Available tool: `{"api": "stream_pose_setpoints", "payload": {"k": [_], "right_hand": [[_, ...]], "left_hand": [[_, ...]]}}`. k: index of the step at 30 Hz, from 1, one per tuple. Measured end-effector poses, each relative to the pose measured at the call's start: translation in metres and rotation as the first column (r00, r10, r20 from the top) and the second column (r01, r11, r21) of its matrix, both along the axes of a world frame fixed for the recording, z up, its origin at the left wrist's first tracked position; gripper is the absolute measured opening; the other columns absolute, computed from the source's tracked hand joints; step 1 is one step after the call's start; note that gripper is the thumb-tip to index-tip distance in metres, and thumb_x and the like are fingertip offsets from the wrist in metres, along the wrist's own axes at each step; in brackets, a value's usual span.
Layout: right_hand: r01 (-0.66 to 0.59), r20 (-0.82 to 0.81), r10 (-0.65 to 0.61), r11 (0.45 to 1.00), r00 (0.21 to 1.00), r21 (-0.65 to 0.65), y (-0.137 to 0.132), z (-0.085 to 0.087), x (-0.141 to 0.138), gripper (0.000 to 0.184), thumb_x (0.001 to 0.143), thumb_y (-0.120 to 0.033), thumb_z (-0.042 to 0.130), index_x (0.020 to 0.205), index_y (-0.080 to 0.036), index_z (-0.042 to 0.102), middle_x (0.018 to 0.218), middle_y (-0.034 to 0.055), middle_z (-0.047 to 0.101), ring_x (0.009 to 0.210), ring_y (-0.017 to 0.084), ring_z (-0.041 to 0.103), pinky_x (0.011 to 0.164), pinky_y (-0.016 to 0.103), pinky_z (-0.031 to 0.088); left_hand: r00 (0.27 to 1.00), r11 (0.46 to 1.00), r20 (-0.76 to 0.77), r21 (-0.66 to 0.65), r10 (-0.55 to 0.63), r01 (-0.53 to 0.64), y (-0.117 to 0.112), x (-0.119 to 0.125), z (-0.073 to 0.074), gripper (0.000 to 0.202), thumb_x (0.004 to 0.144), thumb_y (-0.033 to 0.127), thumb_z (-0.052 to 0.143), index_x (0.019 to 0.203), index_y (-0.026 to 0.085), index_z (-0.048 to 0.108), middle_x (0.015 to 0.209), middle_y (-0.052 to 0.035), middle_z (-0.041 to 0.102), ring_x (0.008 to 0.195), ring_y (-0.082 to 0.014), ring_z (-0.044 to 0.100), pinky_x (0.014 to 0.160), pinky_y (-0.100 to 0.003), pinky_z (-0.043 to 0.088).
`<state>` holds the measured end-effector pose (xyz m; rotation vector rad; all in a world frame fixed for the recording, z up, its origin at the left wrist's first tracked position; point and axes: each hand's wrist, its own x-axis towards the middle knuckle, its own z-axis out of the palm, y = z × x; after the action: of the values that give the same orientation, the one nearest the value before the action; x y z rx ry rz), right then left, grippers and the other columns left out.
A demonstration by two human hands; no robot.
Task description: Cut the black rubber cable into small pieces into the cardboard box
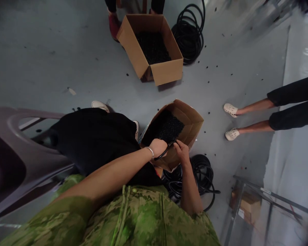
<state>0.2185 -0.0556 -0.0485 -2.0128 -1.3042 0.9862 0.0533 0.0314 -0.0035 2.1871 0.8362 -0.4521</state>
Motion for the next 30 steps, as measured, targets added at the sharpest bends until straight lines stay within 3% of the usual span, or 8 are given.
{"api": "stream_pose_setpoints", "payload": {"k": [15, 23, 30], "right_hand": [[-0.01, 0.154, 0.017, 0.999, 0.988, -0.049, 0.001, -0.021, -0.003, 0.033, 0.087, -0.045, 0.048, 0.096, -0.023, 0.072, 0.071, 0.0018, 0.069, 0.068, 0.019, 0.06, 0.07, 0.03, 0.048], [-0.149, 0.253, 0.16, 0.987, 0.954, -0.062, -0.005, -0.022, -0.012, 0.029, 0.089, -0.041, 0.047, 0.079, -0.025, 0.069, 0.071, 0.0036, 0.068, 0.071, 0.02, 0.06, 0.07, 0.029, 0.046], [-0.145, 0.251, 0.16, 0.986, 0.955, -0.079, -0.005, -0.024, -0.012, 0.031, 0.091, -0.041, 0.046, 0.088, -0.023, 0.071, 0.082, 0.0068, 0.072, 0.075, 0.022, 0.063, 0.072, 0.031, 0.046]], "left_hand": [[0.998, 0.999, -0.049, 0.001, 0.036, -0.036, -0.002, -0.001, -0.002, 0.036, 0.088, 0.03, 0.051, 0.095, 0.005, 0.076, 0.096, -0.0228, 0.073, 0.091, -0.0304, 0.071, 0.075, -0.032, 0.052], [0.996, 1.0, -0.087, -0.025, -0.008, 0.006, -0.002, -0.002, -0.014, 0.037, 0.088, 0.033, 0.05, 0.098, 0.008, 0.076, 0.098, -0.0213, 0.074, 0.093, -0.0296, 0.071, 0.075, -0.032, 0.054], [0.999, 1.0, -0.032, 0.0, -0.03, 0.03, -0.001, -0.003, -0.016, 0.035, 0.087, 0.029, 0.049, 0.096, 0.008, 0.076, 0.096, -0.0212, 0.074, 0.093, -0.0322, 0.071, 0.076, -0.036, 0.055]]}}
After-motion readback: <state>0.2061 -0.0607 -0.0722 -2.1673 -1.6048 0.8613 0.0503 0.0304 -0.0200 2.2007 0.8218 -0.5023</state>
